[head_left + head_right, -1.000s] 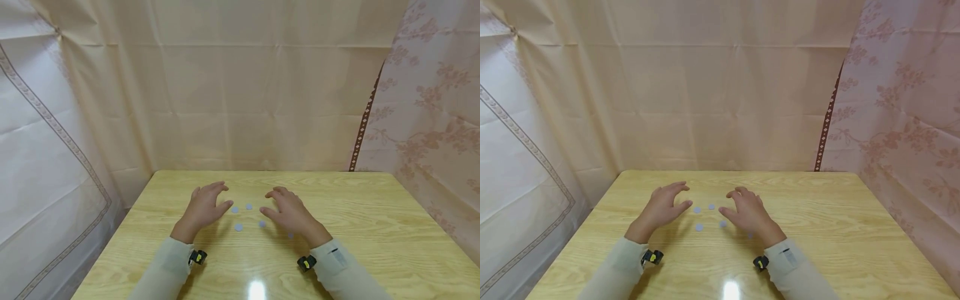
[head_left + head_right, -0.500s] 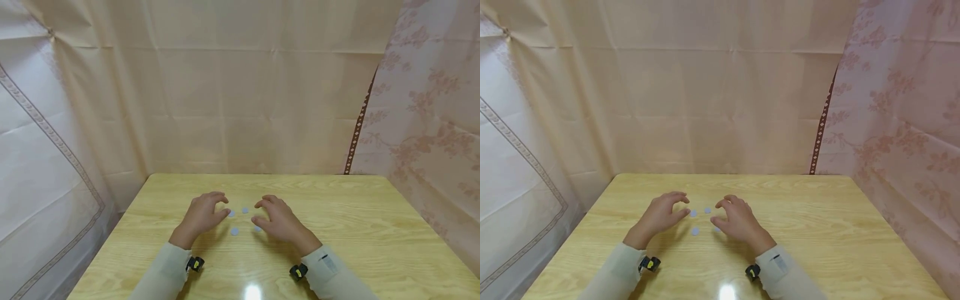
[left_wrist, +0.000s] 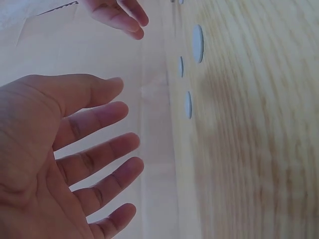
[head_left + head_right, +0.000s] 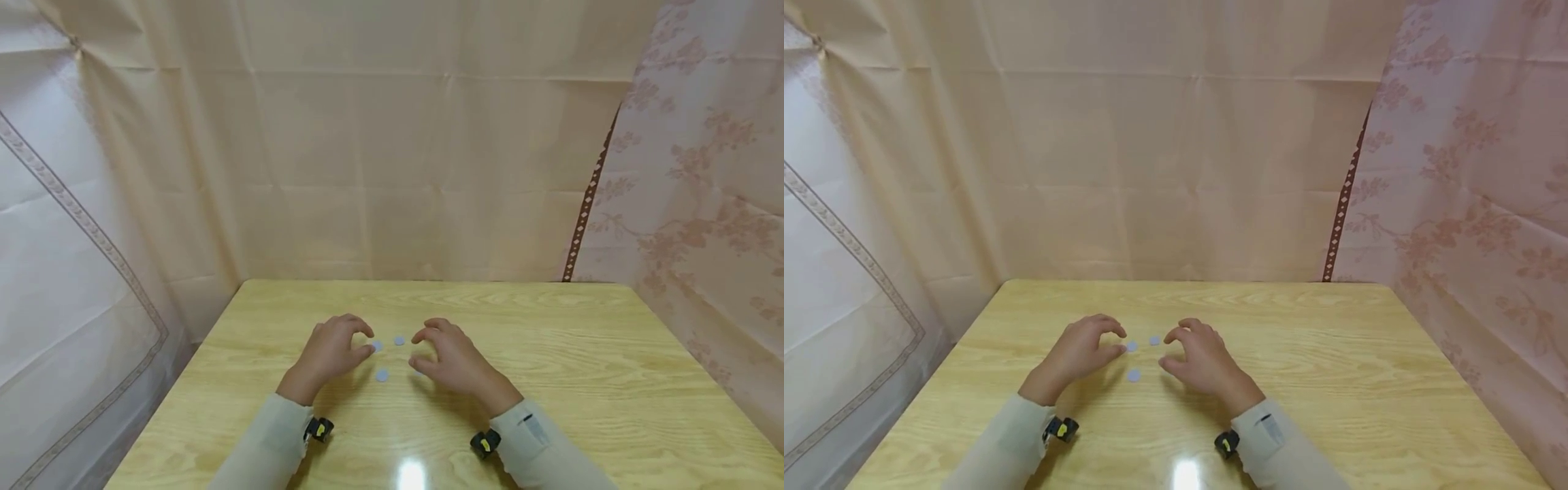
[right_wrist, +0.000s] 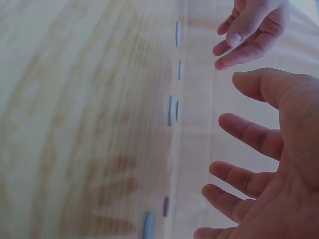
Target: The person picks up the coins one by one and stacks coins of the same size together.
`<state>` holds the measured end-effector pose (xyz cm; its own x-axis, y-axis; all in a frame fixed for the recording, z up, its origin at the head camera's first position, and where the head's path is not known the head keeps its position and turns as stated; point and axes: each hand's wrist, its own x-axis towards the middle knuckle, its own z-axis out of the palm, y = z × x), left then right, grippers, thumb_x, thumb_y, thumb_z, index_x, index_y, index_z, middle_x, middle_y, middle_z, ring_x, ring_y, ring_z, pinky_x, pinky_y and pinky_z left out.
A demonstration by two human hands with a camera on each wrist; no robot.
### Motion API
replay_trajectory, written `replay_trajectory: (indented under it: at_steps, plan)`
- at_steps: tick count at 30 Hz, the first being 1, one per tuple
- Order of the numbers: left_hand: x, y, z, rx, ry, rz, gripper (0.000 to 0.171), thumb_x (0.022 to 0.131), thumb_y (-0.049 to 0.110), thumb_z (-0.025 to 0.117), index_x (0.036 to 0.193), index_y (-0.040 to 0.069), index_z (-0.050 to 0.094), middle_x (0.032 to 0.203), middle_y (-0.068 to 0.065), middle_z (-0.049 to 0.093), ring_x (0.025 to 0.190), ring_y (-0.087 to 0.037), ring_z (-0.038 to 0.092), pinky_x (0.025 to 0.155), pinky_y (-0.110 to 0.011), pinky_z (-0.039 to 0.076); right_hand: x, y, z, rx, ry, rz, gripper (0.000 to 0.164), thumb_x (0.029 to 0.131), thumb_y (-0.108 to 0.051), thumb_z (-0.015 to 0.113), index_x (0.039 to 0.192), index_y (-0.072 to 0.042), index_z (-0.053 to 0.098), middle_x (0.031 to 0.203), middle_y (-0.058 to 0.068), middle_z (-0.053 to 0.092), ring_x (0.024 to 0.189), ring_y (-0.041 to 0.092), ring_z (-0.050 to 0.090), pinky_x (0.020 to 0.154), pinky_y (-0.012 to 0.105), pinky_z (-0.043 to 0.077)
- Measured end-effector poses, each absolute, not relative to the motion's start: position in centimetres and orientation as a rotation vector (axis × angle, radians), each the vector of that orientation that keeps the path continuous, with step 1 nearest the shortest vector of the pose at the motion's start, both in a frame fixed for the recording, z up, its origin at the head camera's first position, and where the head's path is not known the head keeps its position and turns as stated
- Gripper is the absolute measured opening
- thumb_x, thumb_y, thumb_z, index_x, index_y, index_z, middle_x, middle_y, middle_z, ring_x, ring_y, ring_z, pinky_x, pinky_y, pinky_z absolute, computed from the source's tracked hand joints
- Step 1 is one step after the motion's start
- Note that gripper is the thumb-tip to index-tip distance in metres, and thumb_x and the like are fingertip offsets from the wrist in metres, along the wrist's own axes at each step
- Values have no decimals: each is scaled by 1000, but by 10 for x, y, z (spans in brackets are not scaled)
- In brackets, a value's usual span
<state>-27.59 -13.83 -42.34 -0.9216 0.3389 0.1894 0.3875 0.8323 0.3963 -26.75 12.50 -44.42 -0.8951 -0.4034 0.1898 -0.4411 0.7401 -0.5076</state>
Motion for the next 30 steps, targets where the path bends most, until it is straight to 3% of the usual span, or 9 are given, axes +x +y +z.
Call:
replay_trajectory:
  at_steps: [13,17,22,24,30]
  plan:
    - [-276,-137,-428,-628,-2967,-668,19,90,30,81,106,20,81,125,-2,72,119,-33,64,100,-63,45,-269,117,-446,773,-2887,958,26,95,-35,75,114,-18,77,154,22,48,140,46,45,112,71,34]
    - [-275,-135,-429,-649,-2984,-686,18,90,28,80,106,18,81,121,-3,72,111,-30,67,98,-63,46,-269,113,-448,829,-2888,957,23,96,-33,74,113,-18,78,153,22,49,141,45,45,113,72,31]
    - [-272,-133,-429,-676,-3023,-726,19,89,24,81,105,15,81,108,-3,72,90,-19,65,82,-47,55,-266,108,-446,867,-2928,966,23,96,-31,73,114,-18,78,152,22,49,140,45,45,113,69,33]
    - [-271,-132,-429,-684,-3040,-736,19,88,23,82,104,14,81,103,-2,71,87,-17,64,76,-41,55,-266,107,-446,863,-2936,979,22,96,-28,74,113,-16,78,148,21,52,138,46,46,111,67,37]
    - [-270,-131,-433,-705,-3091,-750,21,87,29,85,102,15,80,99,1,71,88,-16,64,79,-41,56,-267,105,-445,891,-2923,969,16,93,-21,76,107,-14,81,119,5,70,121,33,58,105,59,44]
